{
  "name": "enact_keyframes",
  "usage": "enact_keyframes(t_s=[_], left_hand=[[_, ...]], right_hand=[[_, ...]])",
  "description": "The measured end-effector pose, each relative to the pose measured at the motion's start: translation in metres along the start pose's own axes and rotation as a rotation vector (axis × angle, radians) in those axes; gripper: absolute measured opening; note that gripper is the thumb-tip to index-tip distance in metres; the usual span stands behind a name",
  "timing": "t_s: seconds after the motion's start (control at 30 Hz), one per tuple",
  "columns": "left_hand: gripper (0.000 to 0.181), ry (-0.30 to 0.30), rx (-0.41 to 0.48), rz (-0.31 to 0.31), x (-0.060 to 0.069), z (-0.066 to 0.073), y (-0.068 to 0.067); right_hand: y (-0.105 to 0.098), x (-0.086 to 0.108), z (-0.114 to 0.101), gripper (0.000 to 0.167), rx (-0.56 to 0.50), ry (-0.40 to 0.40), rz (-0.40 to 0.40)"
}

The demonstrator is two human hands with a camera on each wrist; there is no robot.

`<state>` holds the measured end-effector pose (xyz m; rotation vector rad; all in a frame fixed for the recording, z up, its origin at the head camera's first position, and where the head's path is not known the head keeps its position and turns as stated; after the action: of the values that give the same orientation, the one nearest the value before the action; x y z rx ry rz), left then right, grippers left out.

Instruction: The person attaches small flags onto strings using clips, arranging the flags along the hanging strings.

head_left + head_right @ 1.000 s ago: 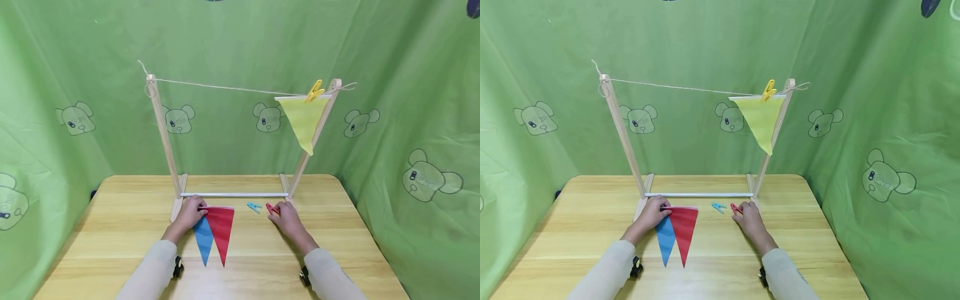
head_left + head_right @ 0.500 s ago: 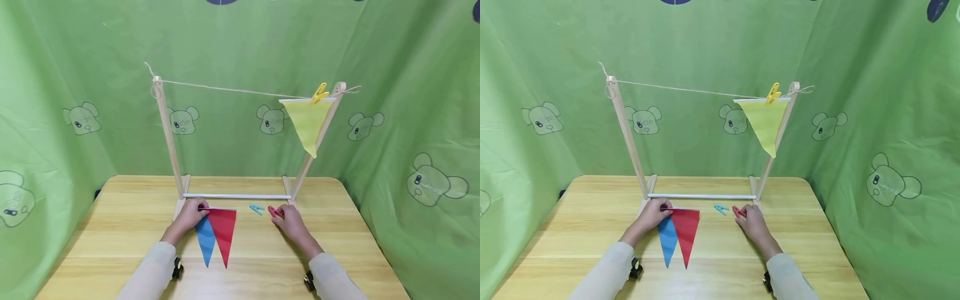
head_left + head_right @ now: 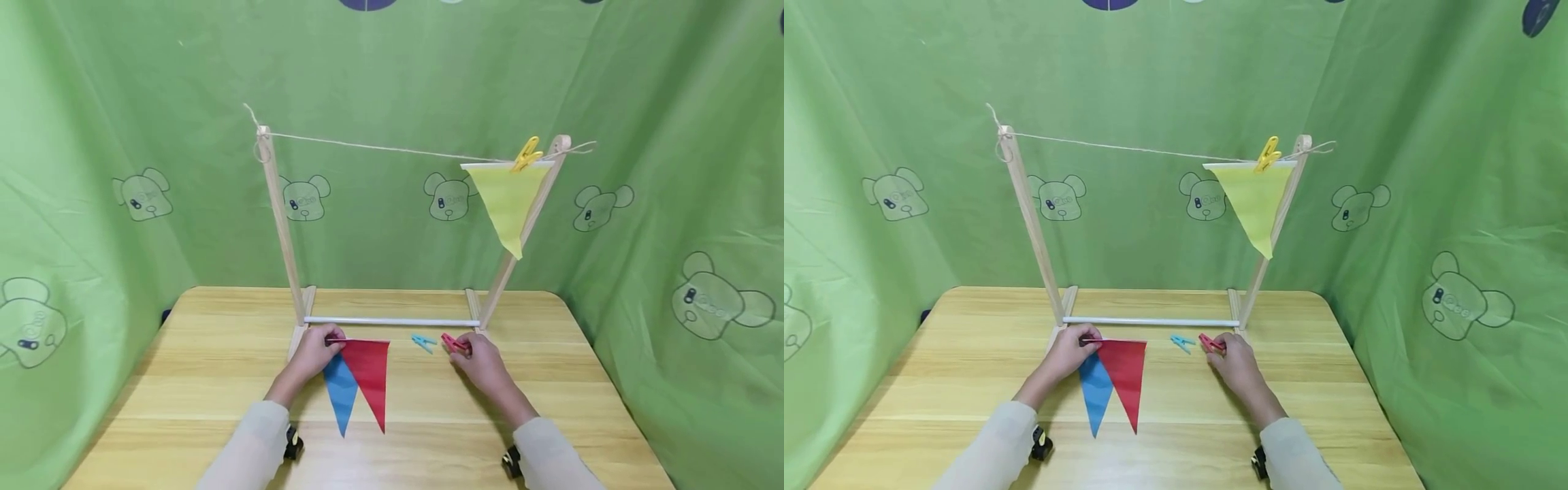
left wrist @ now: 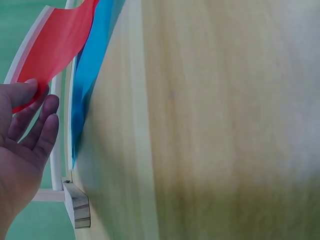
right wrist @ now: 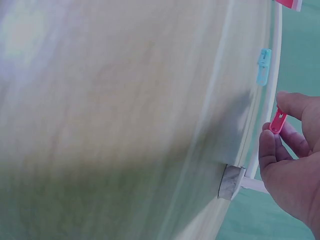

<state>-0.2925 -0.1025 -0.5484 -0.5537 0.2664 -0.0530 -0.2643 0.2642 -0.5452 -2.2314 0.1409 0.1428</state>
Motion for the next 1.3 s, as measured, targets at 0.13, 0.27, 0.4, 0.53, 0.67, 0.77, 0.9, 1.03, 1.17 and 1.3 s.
enact_keyframes(t_s=[0.13, 0.27, 0.4, 0.53, 0.67, 0.77, 0.9, 1.03, 1.17, 1.3], left_hand=[[0.01, 0.006, 0.033, 0.029, 0.001, 0.001, 0.0], [0.012, 0.022, 0.067, 0.039, 0.003, 0.003, -0.001], [0.01, 0.018, 0.102, 0.041, 0.004, 0.004, -0.001], [0.009, 0.003, 0.152, 0.059, 0.006, 0.003, -0.001], [0.009, -0.01, 0.201, 0.079, 0.007, 0.004, -0.001], [0.007, -0.018, 0.235, 0.084, 0.008, 0.005, -0.002], [0.006, -0.048, 0.29, 0.082, 0.01, 0.005, -0.002], [0.006, -0.092, 0.35, 0.091, 0.01, 0.006, 0.001], [0.007, -0.116, 0.378, 0.111, 0.012, 0.009, 0.001], [0.008, -0.13, 0.379, 0.137, 0.012, 0.01, 0.0]], right_hand=[[-0.003, 0.0, -0.002, 0.033, -0.011, -0.01, 0.016], [-0.006, 0.001, -0.005, 0.033, -0.032, -0.009, 0.032], [-0.011, 0.004, -0.007, 0.032, -0.069, -0.011, 0.059], [-0.014, 0.007, -0.01, 0.031, -0.106, -0.014, 0.081], [-0.017, 0.009, -0.012, 0.031, -0.127, -0.007, 0.094], [-0.019, 0.01, -0.013, 0.032, -0.138, -0.001, 0.104], [-0.023, 0.011, -0.014, 0.033, -0.137, 0.004, 0.107], [-0.026, 0.012, -0.016, 0.032, -0.141, -0.001, 0.12], [-0.028, 0.01, -0.021, 0.032, -0.157, -0.029, 0.143], [-0.031, 0.007, -0.027, 0.032, -0.175, -0.057, 0.153]])
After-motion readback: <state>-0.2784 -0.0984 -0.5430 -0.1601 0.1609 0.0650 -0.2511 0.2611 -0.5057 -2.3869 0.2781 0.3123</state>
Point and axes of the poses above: each hand's wrist, its own x-axis away from the middle knuckle, its own y-axis out of the palm, z = x × y, the point moved 3 cm from there along -x, towards the middle knuckle, and after that the axes turned 6 degrees about z, right-handed, at the moved point
